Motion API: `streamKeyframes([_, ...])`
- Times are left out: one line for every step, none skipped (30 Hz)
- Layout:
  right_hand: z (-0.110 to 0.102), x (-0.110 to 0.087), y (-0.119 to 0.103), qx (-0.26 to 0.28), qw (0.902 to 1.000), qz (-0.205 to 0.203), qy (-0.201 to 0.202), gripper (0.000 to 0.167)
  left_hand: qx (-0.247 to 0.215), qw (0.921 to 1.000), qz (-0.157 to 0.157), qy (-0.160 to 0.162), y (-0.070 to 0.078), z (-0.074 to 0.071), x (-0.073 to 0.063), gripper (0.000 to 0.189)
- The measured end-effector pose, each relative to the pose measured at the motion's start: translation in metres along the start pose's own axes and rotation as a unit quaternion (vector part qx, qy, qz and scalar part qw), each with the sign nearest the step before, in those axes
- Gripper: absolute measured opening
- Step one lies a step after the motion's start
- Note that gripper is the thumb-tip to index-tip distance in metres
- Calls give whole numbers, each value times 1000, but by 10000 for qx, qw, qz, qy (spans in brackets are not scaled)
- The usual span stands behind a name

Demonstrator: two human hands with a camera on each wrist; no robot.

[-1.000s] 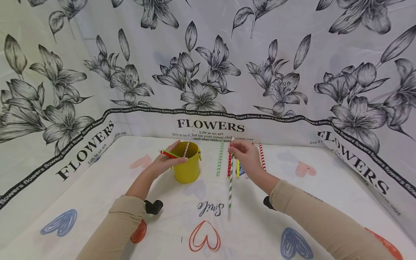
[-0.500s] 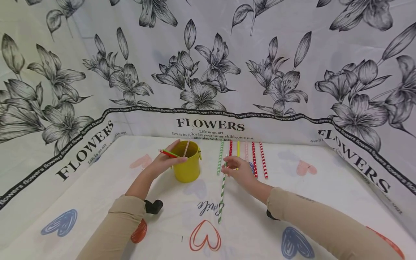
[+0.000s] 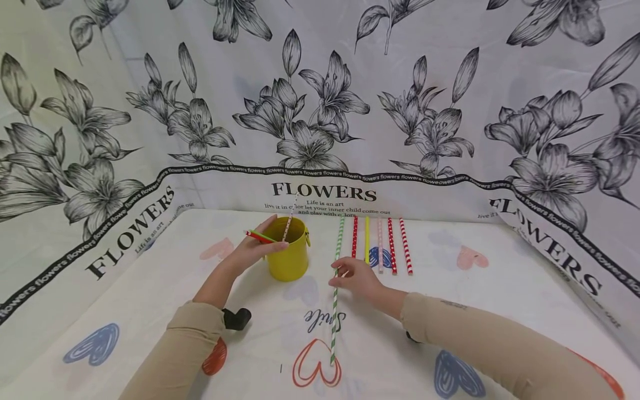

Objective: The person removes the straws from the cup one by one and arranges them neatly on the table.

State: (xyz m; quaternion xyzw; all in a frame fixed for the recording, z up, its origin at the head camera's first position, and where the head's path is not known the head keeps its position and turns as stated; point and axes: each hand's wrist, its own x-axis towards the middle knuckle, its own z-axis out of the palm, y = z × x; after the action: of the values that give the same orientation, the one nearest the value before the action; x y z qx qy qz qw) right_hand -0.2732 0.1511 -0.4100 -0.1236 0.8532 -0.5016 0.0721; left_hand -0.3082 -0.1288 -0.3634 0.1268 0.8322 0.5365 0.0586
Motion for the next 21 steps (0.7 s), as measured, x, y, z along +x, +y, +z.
streamKeyframes([1,0,0,-70,10000,48,-48,37,-6,10000,-15,8,0,0,0,91])
streamKeyframes([2,0,0,-125,9998,121,-78,37,-18,10000,-26,15,-1,0,0,91])
streamKeyframes([4,0,0,-192,9996,174,-118,36,-23,10000,-31,25,-1,0,1,92])
streamKeyframes([5,0,0,-235,9993,253,-149,35,-42,10000,-41,29,-2,0,1,91])
streamKeyframes([5,0,1,-314,9990,259,-190,35,-63,10000,-47,32,-2,0,1,91])
streamKeyframes([6,0,1,-367,9986,300,-226,35,-82,9999,-61,42,-2,1,1,91])
streamKeyframes([6,-1,1,-438,9982,293,-274,35,-90,9999,-59,43,-1,1,1,91])
streamKeyframes([6,-1,1,-528,9975,317,-337,36,-95,9999,-65,44,-1,1,1,91])
streamKeyframes([6,-2,1,-675,9963,321,-428,38,-100,9999,-71,46,-1,1,1,91])
streamKeyframes([6,-3,1,-872,9942,341,-536,43,-107,9999,-89,43,0,1,1,91])
streamKeyframes([6,-4,1,-1121,9907,374,-673,49,-101,9999,-95,41,0,1,1,91])
streamKeyframes([5,-6,0,-1359,9863,434,-826,56,-97,9999,-106,40,0,1,1,91])
streamKeyframes([5,-9,0,-1585,9813,442,-996,64,-89,9999,-110,29,1,1,1,91])
streamKeyframes([4,-12,-1,-1864,9743,447,-1182,72,-82,9999,-112,27,1,2,1,91])
streamKeyframes([4,-15,-3,-2107,9670,431,-1368,79,-46,10000,-85,20,2,2,0,91])
streamKeyframes([4,-19,-4,-2351,9587,375,-1553,85,-16,10000,-82,28,2,2,0,92])
streamKeyframes([4,-22,-7,-2556,9507,299,-1728,91,15,10000,-73,39,2,2,0,92])
streamKeyframes([4,-25,-9,-2750,9431,193,-1859,95,38,9999,-77,53,2,2,0,92])
streamKeyframes([5,-27,-11,-2925,9360,98,-1954,98,61,9999,-80,70,1,2,1,92])
streamKeyframes([5,-29,-13,-3096,9290,25,-2026,100,69,9999,-86,82,1,2,1,92])
streamKeyframes([6,-31,-14,-3220,9239,-5,-2066,102,75,9999,-85,77,1,2,1,92])
